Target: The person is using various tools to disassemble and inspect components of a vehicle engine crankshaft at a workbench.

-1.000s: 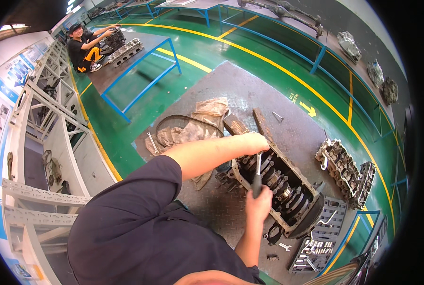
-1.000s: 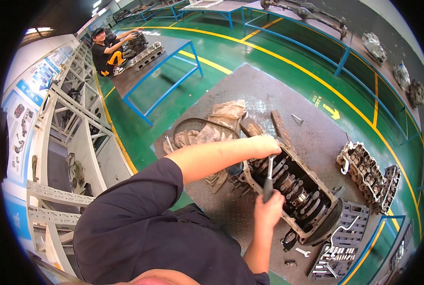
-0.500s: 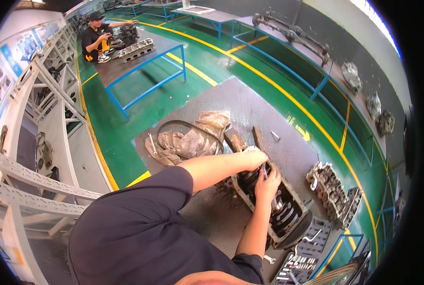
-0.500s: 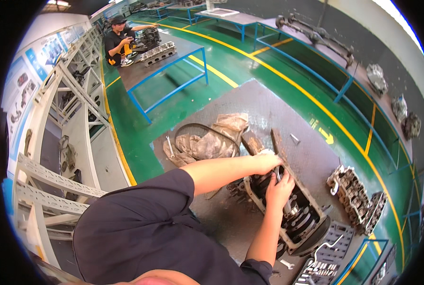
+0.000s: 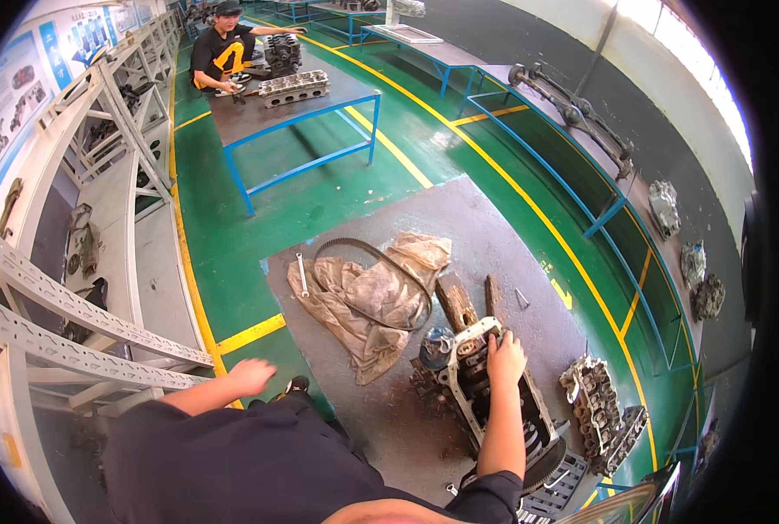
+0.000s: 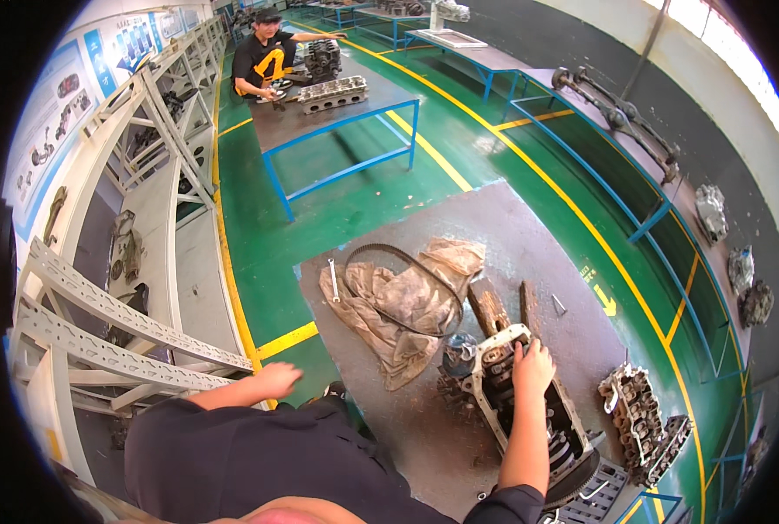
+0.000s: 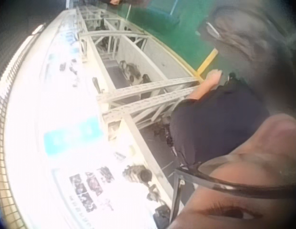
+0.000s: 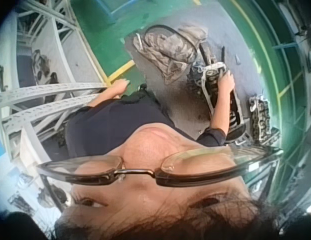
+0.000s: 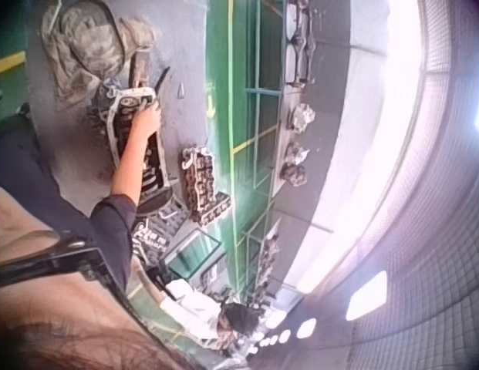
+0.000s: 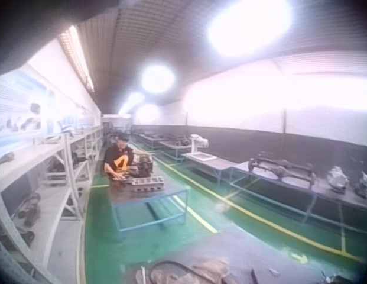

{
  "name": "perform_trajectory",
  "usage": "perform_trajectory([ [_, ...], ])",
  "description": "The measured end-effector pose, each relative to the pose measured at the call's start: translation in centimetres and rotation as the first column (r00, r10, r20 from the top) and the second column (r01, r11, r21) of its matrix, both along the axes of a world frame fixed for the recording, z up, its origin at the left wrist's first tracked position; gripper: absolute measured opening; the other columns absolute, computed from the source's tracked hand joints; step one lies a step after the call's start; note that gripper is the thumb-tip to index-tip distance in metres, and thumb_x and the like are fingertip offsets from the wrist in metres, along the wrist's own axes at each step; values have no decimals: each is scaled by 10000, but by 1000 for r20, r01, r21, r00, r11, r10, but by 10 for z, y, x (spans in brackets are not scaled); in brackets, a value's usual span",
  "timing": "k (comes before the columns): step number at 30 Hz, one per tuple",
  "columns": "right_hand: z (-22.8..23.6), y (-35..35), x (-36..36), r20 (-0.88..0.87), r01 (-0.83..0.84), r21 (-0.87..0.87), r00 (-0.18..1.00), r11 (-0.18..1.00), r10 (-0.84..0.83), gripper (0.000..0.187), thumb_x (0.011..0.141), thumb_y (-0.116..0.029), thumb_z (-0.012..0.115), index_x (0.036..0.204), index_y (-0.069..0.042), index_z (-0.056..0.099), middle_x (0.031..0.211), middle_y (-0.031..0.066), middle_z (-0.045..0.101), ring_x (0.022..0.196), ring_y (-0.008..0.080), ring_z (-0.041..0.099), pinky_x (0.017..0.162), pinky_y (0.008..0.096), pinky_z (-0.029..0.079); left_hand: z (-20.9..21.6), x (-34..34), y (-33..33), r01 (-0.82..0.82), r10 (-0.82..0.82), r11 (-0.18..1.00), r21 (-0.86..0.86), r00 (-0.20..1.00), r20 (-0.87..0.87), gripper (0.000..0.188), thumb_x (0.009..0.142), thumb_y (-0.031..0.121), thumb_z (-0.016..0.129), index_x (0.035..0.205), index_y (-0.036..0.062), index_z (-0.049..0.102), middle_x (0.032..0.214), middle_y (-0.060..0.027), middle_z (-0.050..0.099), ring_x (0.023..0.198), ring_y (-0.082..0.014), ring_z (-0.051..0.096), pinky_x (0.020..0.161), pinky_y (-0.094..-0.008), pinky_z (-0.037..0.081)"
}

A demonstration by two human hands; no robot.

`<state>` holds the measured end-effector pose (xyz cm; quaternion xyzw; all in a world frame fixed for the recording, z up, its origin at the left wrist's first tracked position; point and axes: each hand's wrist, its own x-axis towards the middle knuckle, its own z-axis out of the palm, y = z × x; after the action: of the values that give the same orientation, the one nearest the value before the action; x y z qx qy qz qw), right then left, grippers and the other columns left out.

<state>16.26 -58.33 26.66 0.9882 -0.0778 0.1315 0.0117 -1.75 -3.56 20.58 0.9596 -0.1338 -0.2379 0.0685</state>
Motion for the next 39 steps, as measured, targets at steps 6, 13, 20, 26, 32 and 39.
perform_trajectory([
  [6, -5, 17, 16, -80, 177, 193, 983, 965, -165, 364, 917, -347, 499, 892, 5, 589, 815, 274, 650, 759, 463, 631, 689, 513, 507, -108, -134, 135, -686, 578, 726, 54, 566, -588, 368, 737, 276, 664, 1067, 113, 675, 1049, -162, 679, 1003, -315, 637, 849, -390, 508],
  [13, -9, 36, 27, -34, 299, 127, 954, 946, -297, 371, 864, -308, 514, 838, 40, 639, 814, 277, 655, 772, 438, 649, 725, 507, 522, -82, -150, 174, -917, 822, 393, 72, 316, -474, 379, 741, 294, 672, 1062, 93, 678, 999, -148, 696, 947, -294, 661, 822, -376, 515],
  [20, 10, 18, 23, -147, -86, 77, 984, 993, 97, 281, 857, -285, 570, 979, -45, 651, 851, 234, 653, 845, 421, 621, 771, 503, 489, -161, -145, 254, -932, 733, 55, -357, 281, -619, 252, 831, 224, 619, 979, 25, 664, 807, -137, 695, 610, -200, 647, 618, -290, 505],
  [26, 3, 33, 29, -338, 362, 147, 893, 921, -297, 265, 886, -252, 503, 941, -71, 688, 920, 158, 699, 847, 321, 685, 702, 460, 549, -165, -4, 250, -924, 668, 232, -303, 378, -641, 243, 846, 221, 608, 983, 25, 652, 807, -136, 686, 606, -194, 633, 605, -287, 496],
  [32, 1, 21, 10, -348, 547, 536, 837, 643, -423, 528, 858, -265, 592, 1152, 149, 448, 996, 340, 618, 946, 395, 646, 816, 437, 526, -186, 138, 144, -807, 474, 521, -279, 546, -691, 235, 860, 218, 598, 988, 25, 640, 806, -134, 677, 602, -189, 619, 592, -284, 487],
  [39, -10, -5, 5, -276, 274, 439, 947, 856, -162, 289, 790, -275, 668, 983, -60, 663, 998, 171, 672, 935, 321, 647, 826, 429, 513, -193, 204, 15, -620, 269, 738, -268, 633, -725, 226, 877, 214, 586, 993, 25, 626, 806, -132, 666, 598, -182, 602, 577, -280, 476],
])
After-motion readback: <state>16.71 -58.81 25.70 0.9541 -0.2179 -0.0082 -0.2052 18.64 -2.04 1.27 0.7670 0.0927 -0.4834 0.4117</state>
